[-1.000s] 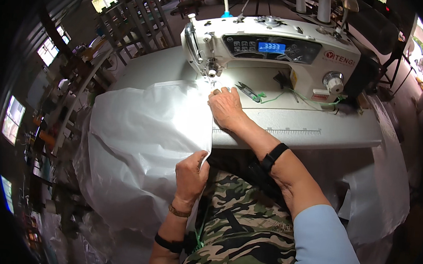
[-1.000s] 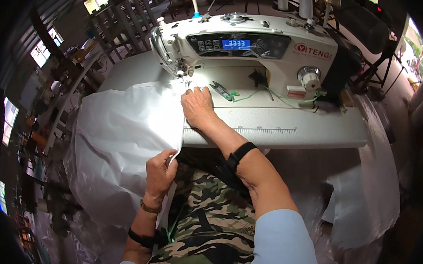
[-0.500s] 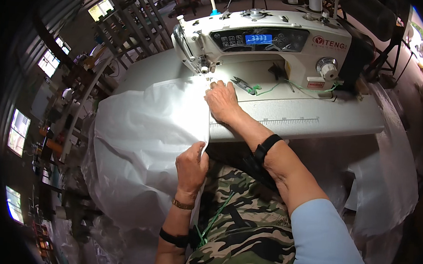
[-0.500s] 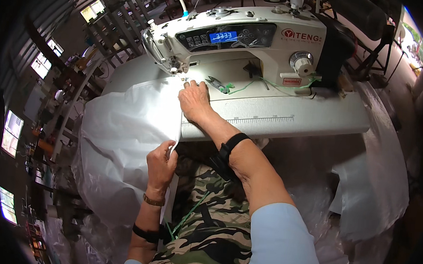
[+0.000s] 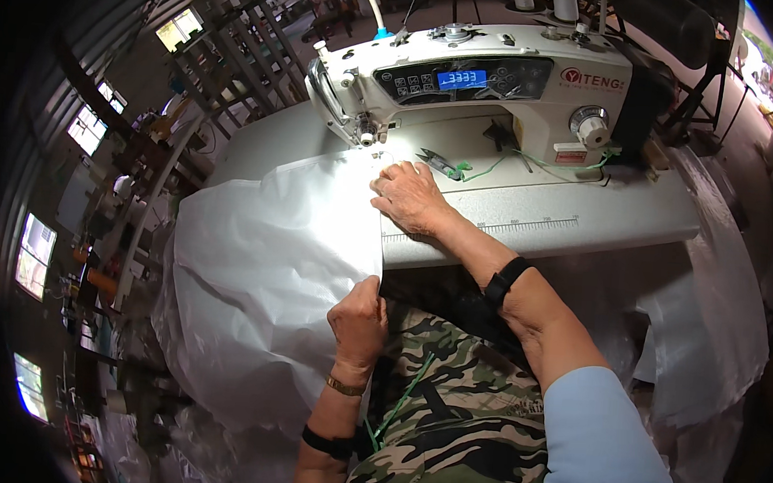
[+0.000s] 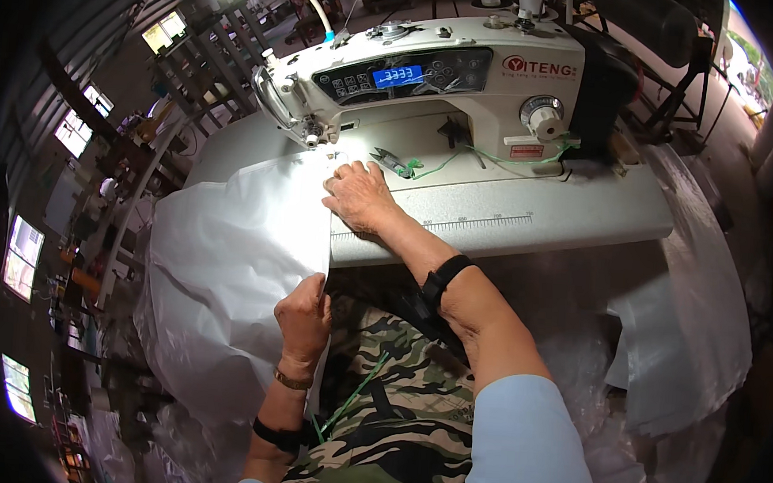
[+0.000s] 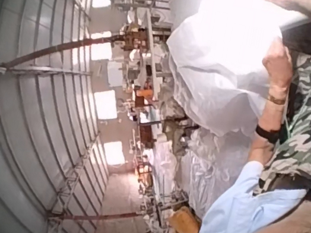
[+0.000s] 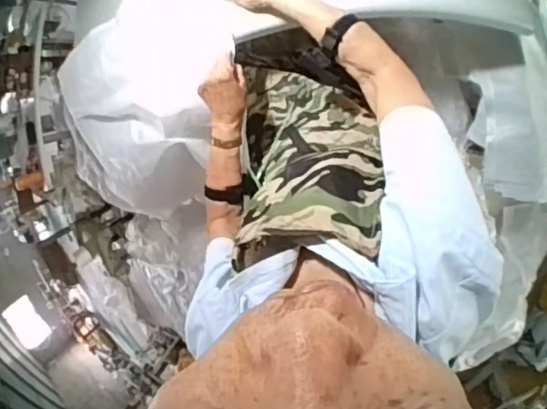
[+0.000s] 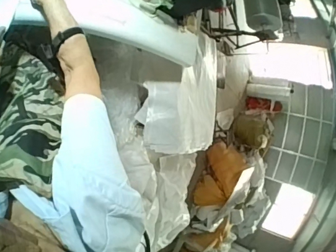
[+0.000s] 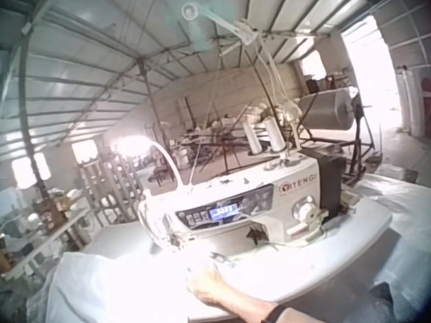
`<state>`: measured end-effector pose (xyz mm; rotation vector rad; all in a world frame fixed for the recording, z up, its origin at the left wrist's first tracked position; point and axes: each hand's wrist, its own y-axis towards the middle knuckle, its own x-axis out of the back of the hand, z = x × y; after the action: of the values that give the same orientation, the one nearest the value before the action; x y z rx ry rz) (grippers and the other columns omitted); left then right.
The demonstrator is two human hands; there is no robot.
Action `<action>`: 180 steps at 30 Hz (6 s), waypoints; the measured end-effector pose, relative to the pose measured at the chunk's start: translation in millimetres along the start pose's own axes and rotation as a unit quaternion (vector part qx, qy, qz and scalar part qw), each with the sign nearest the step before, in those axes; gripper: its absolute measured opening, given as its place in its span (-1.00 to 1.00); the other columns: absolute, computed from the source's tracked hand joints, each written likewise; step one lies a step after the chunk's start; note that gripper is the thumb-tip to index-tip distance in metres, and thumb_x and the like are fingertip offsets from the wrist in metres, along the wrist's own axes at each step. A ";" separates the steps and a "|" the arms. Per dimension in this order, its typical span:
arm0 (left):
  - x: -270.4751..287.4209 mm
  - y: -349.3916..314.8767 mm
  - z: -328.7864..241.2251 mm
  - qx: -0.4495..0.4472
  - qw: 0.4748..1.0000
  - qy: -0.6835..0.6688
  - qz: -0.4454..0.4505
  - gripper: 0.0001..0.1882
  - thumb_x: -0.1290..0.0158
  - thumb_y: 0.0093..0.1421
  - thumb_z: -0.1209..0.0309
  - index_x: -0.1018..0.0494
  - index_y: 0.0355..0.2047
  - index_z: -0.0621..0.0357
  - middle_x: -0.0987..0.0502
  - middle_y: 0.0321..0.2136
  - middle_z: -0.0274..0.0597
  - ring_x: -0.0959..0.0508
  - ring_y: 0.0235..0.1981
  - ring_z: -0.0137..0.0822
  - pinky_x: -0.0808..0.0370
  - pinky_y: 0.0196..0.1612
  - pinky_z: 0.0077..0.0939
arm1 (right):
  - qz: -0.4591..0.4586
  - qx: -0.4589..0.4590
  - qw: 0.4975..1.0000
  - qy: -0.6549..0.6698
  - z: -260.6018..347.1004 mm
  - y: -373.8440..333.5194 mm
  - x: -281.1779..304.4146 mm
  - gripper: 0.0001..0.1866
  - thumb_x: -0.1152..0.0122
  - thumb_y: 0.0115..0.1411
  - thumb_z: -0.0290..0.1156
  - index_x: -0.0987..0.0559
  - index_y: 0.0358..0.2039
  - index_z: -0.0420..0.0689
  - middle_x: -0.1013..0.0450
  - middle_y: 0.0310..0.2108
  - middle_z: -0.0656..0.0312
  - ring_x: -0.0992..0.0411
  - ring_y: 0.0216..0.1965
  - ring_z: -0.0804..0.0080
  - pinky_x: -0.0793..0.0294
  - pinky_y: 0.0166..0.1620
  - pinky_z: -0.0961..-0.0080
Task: Sewing large white plastic sheets using an industrial sewing machine.
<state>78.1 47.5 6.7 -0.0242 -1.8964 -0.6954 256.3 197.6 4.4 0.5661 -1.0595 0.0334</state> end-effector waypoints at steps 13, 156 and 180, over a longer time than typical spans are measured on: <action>-17.0 76.2 29.4 -0.018 0.999 0.044 0.011 -0.90 -0.13 0.03 0.57 -0.45 -0.41 0.20 -0.53 -0.49 0.00 -0.56 -0.45 0.05 -0.45 -0.38 -0.12 | 0.006 0.004 1.000 0.000 2.6 1.6 0.9 -0.62 -0.02 0.31 -0.15 -0.61 -0.04 -0.12 -0.41 0.08 0.06 -0.25 0.18 0.17 -0.02 0.29 0.04; 61.9 -87.3 13.7 0.295 0.766 -0.544 0.174 -0.74 -0.10 0.35 0.33 -0.42 -0.10 0.27 -0.50 -0.45 -0.40 -0.39 -0.41 -0.67 -0.36 -0.36 -0.74 | 0.254 0.340 0.892 0.157 158.3 -188.0 27.6 -0.77 -0.13 0.10 -0.32 -0.44 -0.26 -0.16 -0.45 -0.63 0.17 -0.52 -0.57 0.23 -0.47 -0.46 0.34; 58.4 -98.0 31.5 0.333 0.683 -0.639 0.120 -0.85 -0.20 0.27 0.42 -0.57 -0.30 0.28 -0.57 -0.44 -0.41 -0.46 -0.43 -0.68 -0.41 -0.37 -0.78 | 0.303 -0.167 0.770 0.537 126.9 -188.7 -14.8 -0.64 -0.07 0.25 -0.27 -0.55 -0.44 -0.37 -0.38 -0.61 0.23 -0.30 -0.52 0.54 -0.31 -0.42 0.45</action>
<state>-5.7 -36.1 3.8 -0.3763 -3.3007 0.4606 200.5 -18.5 -42.0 -0.1884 -0.0499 0.6564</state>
